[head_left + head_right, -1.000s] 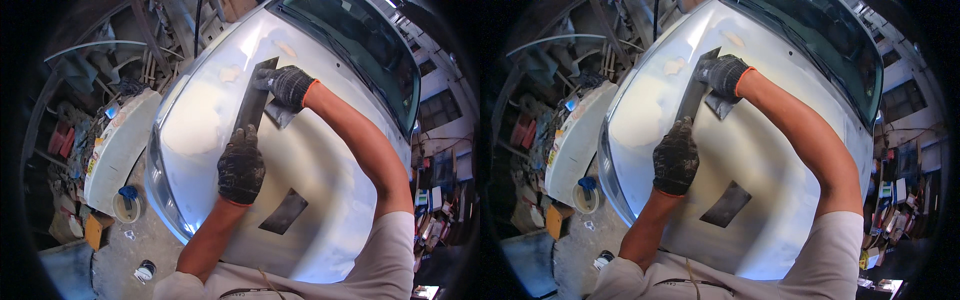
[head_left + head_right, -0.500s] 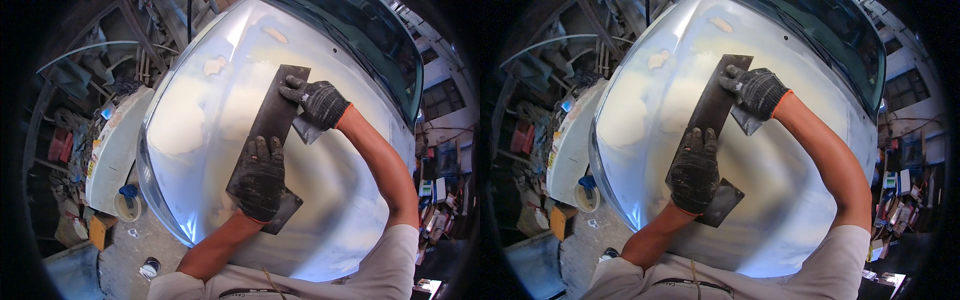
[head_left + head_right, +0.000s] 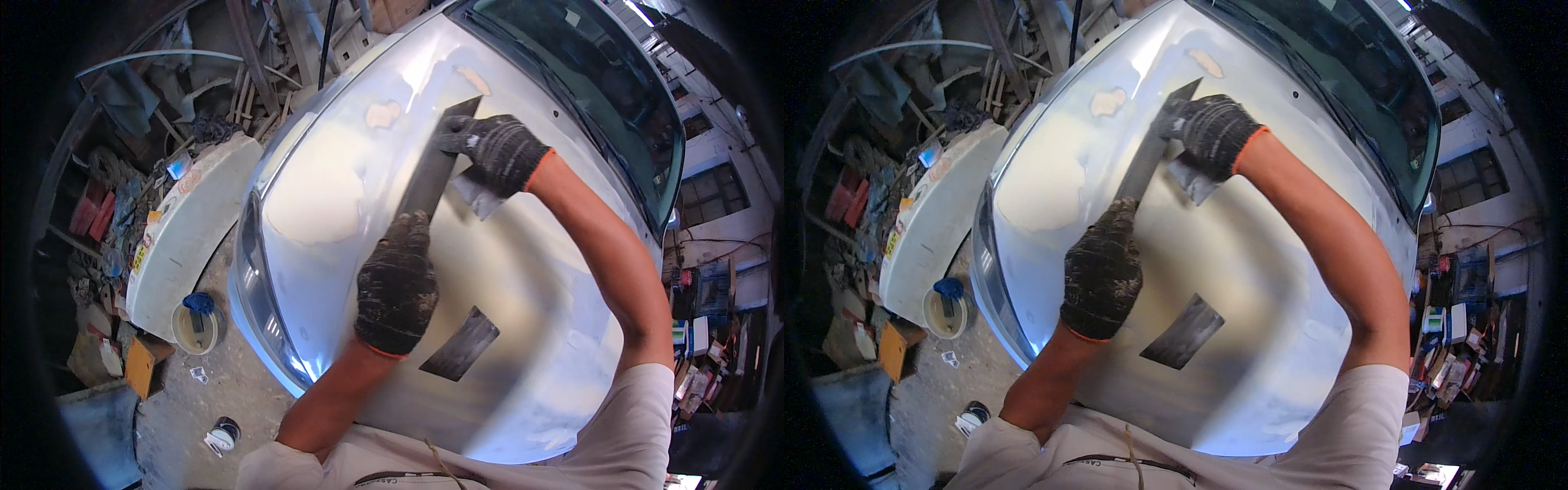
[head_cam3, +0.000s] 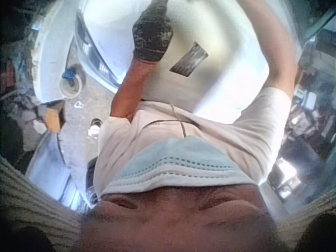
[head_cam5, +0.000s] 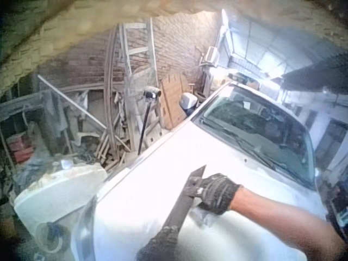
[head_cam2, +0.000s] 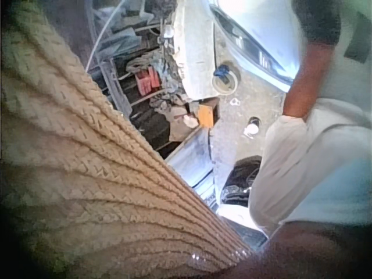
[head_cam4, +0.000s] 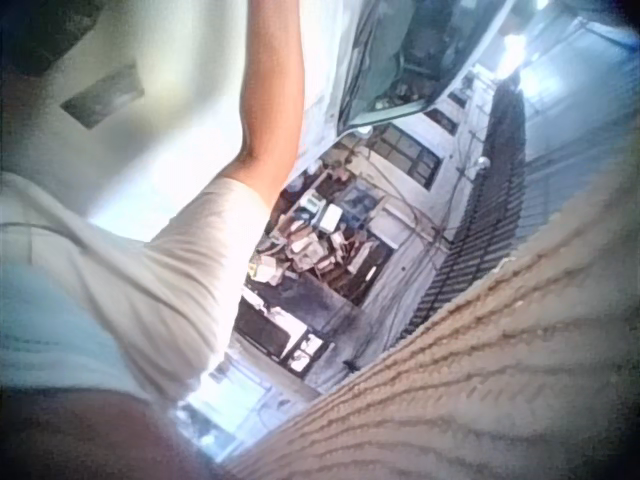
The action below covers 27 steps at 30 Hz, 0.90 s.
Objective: The person sands the hood and front fender of a silver car using a sanding block and sandpaper. They work across the hood surface and along the fender edge, moving the sanding block in consistent strokes.
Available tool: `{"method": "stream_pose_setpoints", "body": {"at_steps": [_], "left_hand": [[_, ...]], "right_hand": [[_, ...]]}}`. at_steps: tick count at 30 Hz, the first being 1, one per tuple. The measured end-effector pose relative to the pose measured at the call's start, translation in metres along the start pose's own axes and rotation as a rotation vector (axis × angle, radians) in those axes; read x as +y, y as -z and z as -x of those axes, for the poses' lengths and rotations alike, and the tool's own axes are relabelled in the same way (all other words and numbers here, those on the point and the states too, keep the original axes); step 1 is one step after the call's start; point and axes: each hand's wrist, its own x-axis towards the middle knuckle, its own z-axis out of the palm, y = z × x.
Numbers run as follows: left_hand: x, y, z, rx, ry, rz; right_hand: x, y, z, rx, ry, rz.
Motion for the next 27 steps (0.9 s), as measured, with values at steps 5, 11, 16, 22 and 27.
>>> {"method": "stream_pose_setpoints", "body": {"at_steps": [5, 11, 16, 22, 27], "left_hand": [[-0.018, 0.0, 0.004, -0.011, -0.013, -0.066], [-0.001, -0.016, 0.018, -0.121, -0.011, -0.297], [0.028, -0.027, 0.027, -0.178, -0.058, -0.351], [0.049, -0.042, 0.032, -0.321, -0.133, -0.344], [0.06, -0.044, 0.031, -0.359, -0.093, -0.149]], "right_hand": [[-0.014, -0.009, -0.032, -0.128, -0.076, -0.014], [-0.025, -0.014, 0.003, -0.219, -0.197, 0.0], [-0.023, -0.012, 0.051, -0.274, -0.229, -0.073], [-0.02, -0.022, 0.1, -0.277, -0.282, -0.074], [-0.016, -0.008, 0.121, -0.242, -0.303, -0.046]]}}
